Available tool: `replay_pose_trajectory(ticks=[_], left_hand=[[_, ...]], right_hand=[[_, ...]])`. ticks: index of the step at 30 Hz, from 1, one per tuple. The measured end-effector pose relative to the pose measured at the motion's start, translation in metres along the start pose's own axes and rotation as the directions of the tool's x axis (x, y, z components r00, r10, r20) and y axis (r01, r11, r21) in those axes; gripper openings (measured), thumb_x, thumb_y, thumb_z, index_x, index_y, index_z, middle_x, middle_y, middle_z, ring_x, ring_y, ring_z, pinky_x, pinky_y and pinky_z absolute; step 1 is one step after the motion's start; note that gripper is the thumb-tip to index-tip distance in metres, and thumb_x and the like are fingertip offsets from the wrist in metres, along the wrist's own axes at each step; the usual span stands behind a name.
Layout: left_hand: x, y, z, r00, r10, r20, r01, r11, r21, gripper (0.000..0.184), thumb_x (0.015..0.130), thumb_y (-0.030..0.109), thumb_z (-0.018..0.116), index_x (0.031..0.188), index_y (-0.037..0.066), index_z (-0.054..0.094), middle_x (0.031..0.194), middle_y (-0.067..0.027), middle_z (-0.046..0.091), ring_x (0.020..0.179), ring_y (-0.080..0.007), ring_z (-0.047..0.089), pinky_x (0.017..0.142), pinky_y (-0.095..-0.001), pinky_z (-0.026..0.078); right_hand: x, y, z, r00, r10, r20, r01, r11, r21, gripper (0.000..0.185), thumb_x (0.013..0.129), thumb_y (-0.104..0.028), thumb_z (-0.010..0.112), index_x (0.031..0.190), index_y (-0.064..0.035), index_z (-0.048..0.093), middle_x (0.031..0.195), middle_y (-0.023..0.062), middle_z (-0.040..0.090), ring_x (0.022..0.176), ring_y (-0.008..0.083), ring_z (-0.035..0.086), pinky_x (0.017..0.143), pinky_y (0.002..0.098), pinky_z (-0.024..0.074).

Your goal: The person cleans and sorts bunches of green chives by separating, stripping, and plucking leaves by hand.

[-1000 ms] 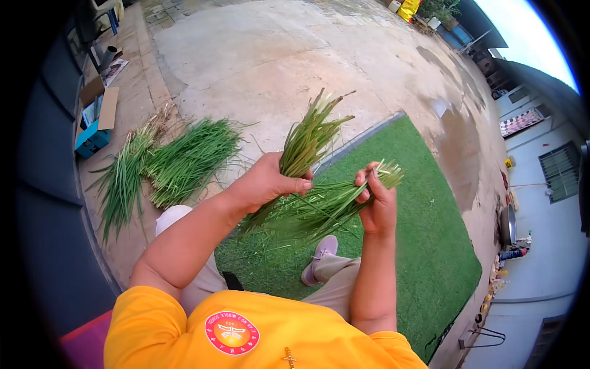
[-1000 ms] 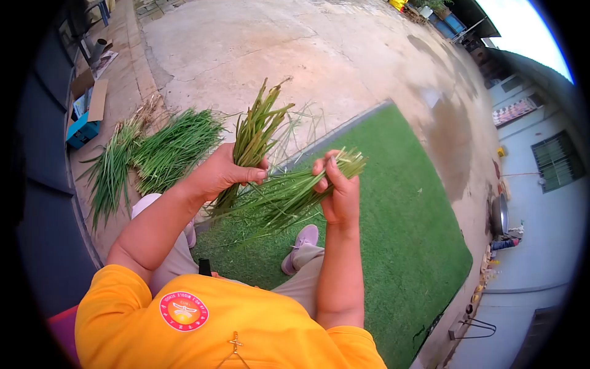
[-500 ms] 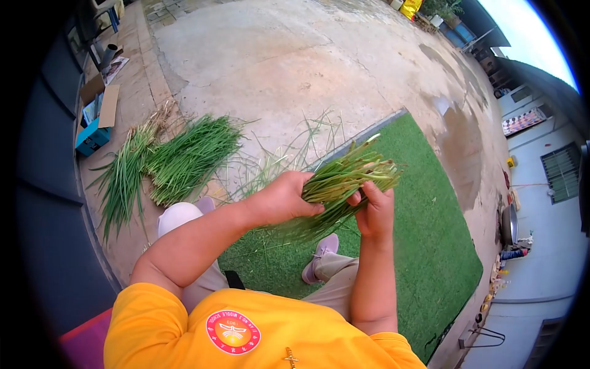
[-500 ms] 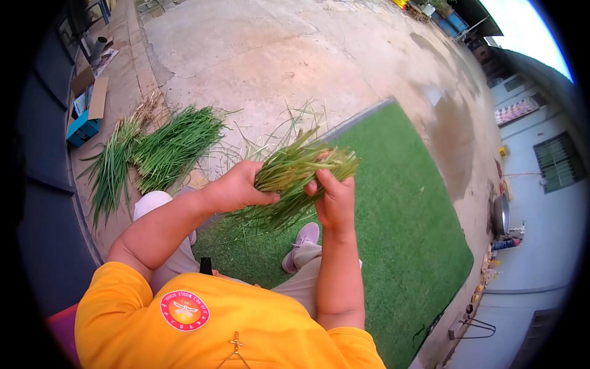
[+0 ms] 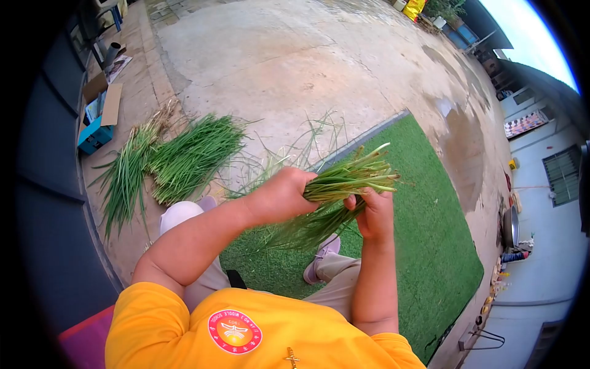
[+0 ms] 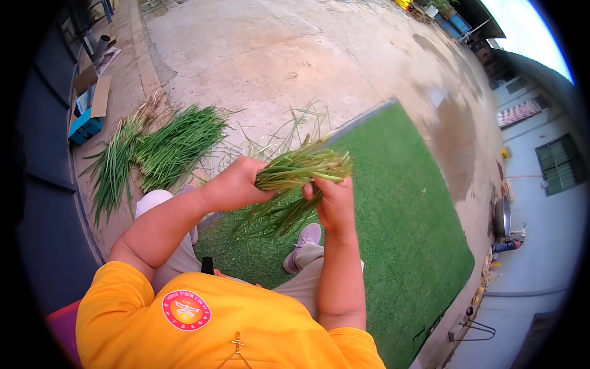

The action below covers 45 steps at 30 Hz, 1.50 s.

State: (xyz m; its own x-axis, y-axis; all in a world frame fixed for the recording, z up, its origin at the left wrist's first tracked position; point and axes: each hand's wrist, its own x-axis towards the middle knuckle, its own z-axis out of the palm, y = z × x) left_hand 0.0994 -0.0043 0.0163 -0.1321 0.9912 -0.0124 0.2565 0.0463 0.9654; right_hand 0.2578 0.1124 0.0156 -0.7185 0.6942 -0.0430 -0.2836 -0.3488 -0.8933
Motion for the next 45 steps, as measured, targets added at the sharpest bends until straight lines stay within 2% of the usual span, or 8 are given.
replay_pose_trajectory(ticks=[5, 7, 10, 20, 23, 32, 40, 45], left_hand=[[0.005, -0.012, -0.004, 0.997, -0.06, 0.051, 0.065, 0.993, -0.095, 0.015, 0.073, 0.004, 0.061, 0.087, -0.001, 0.059, 0.073, -0.0004, 0.059, 0.067, -0.0062, 0.049, 0.063, -0.0231, 0.043], [0.005, -0.013, -0.006, 0.995, -0.044, 0.094, 0.08, 0.901, -0.427, 0.018, 0.073, 0.003, 0.06, 0.091, -0.001, 0.057, 0.076, -0.0026, 0.059, 0.069, -0.0089, 0.054, 0.063, -0.0237, 0.044], [0.002, -0.001, -0.01, 0.985, -0.137, 0.108, 0.174, 0.797, -0.578, 0.022, 0.072, 0.002, 0.06, 0.093, -0.003, 0.055, 0.079, -0.0047, 0.058, 0.07, -0.0124, 0.057, 0.063, -0.0251, 0.045], [0.006, -0.017, -0.007, 0.998, -0.007, 0.059, 0.032, 0.895, -0.445, 0.019, 0.071, 0.001, 0.06, 0.089, -0.003, 0.056, 0.078, -0.004, 0.058, 0.068, -0.0101, 0.054, 0.061, -0.0249, 0.045], [0.006, -0.014, -0.011, 0.996, -0.057, 0.072, 0.07, 0.978, -0.194, 0.021, 0.071, -0.002, 0.058, 0.092, 0.0, 0.055, 0.076, -0.0025, 0.058, 0.073, -0.0106, 0.057, 0.066, -0.0242, 0.045], [0.006, -0.019, -0.016, 0.993, -0.064, 0.096, 0.093, 0.936, -0.339, 0.021, 0.07, -0.002, 0.062, 0.09, -0.001, 0.056, 0.076, -0.0011, 0.058, 0.073, -0.0085, 0.055, 0.067, -0.0239, 0.044], [0.001, -0.02, -0.011, 0.987, -0.09, 0.132, 0.098, 0.994, -0.052, 0.023, 0.069, 0.001, 0.065, 0.089, -0.003, 0.056, 0.078, -0.0009, 0.058, 0.072, -0.0068, 0.05, 0.068, -0.0221, 0.041], [0.005, -0.02, -0.02, 0.99, -0.137, 0.012, 0.134, 0.944, -0.302, 0.019, 0.07, 0.001, 0.063, 0.087, -0.001, 0.056, 0.076, -0.004, 0.058, 0.071, -0.0107, 0.054, 0.065, -0.0249, 0.044]], right_hand=[[-0.001, -0.008, 0.009, 0.997, 0.067, -0.04, -0.073, 0.985, -0.158, 0.013, 0.084, -0.011, 0.053, 0.093, -0.0014, 0.052, 0.079, 0.0099, 0.06, 0.055, 0.0109, 0.049, 0.048, 0.0218, 0.0401], [0.0, -0.008, 0.009, 0.997, 0.07, -0.035, -0.075, 0.983, -0.165, 0.013, 0.085, -0.013, 0.053, 0.092, -0.002, 0.051, 0.078, 0.0107, 0.06, 0.055, 0.0106, 0.049, 0.048, 0.0213, 0.0397], [0.001, -0.006, 0.008, 0.996, 0.081, -0.037, -0.087, 0.979, -0.183, 0.013, 0.086, -0.015, 0.052, 0.091, -0.003, 0.05, 0.078, 0.0118, 0.061, 0.054, 0.0103, 0.048, 0.047, 0.0208, 0.0389], [-0.001, -0.004, 0.007, 0.99, 0.142, -0.021, -0.141, 0.932, -0.333, 0.013, 0.086, -0.016, 0.05, 0.09, -0.0041, 0.05, 0.075, 0.0114, 0.06, 0.052, 0.01, 0.049, 0.046, 0.021, 0.0376], [0.001, -0.002, 0.008, 0.982, 0.188, 0.008, -0.168, 0.892, -0.419, 0.012, 0.086, -0.016, 0.05, 0.09, -0.0043, 0.05, 0.073, 0.0099, 0.06, 0.051, 0.0097, 0.048, 0.044, 0.021, 0.0368], [0.003, -0.001, 0.011, 0.985, 0.152, -0.084, -0.171, 0.937, -0.306, 0.011, 0.085, -0.014, 0.05, 0.089, -0.0035, 0.051, 0.072, 0.0092, 0.06, 0.051, 0.0097, 0.049, 0.044, 0.0215, 0.038], [0.003, 0.005, 0.003, 0.995, 0.079, -0.061, -0.09, 0.974, -0.207, 0.013, 0.085, -0.011, 0.049, 0.092, 0.0005, 0.051, 0.076, 0.0132, 0.06, 0.05, 0.0121, 0.049, 0.044, 0.0226, 0.0388], [0.009, -0.001, 0.001, 0.982, 0.11, -0.156, -0.117, 0.992, -0.037, 0.009, 0.086, -0.009, 0.049, 0.088, -0.0003, 0.05, 0.08, 0.0171, 0.061, 0.052, 0.0122, 0.05, 0.044, 0.0225, 0.0395]])
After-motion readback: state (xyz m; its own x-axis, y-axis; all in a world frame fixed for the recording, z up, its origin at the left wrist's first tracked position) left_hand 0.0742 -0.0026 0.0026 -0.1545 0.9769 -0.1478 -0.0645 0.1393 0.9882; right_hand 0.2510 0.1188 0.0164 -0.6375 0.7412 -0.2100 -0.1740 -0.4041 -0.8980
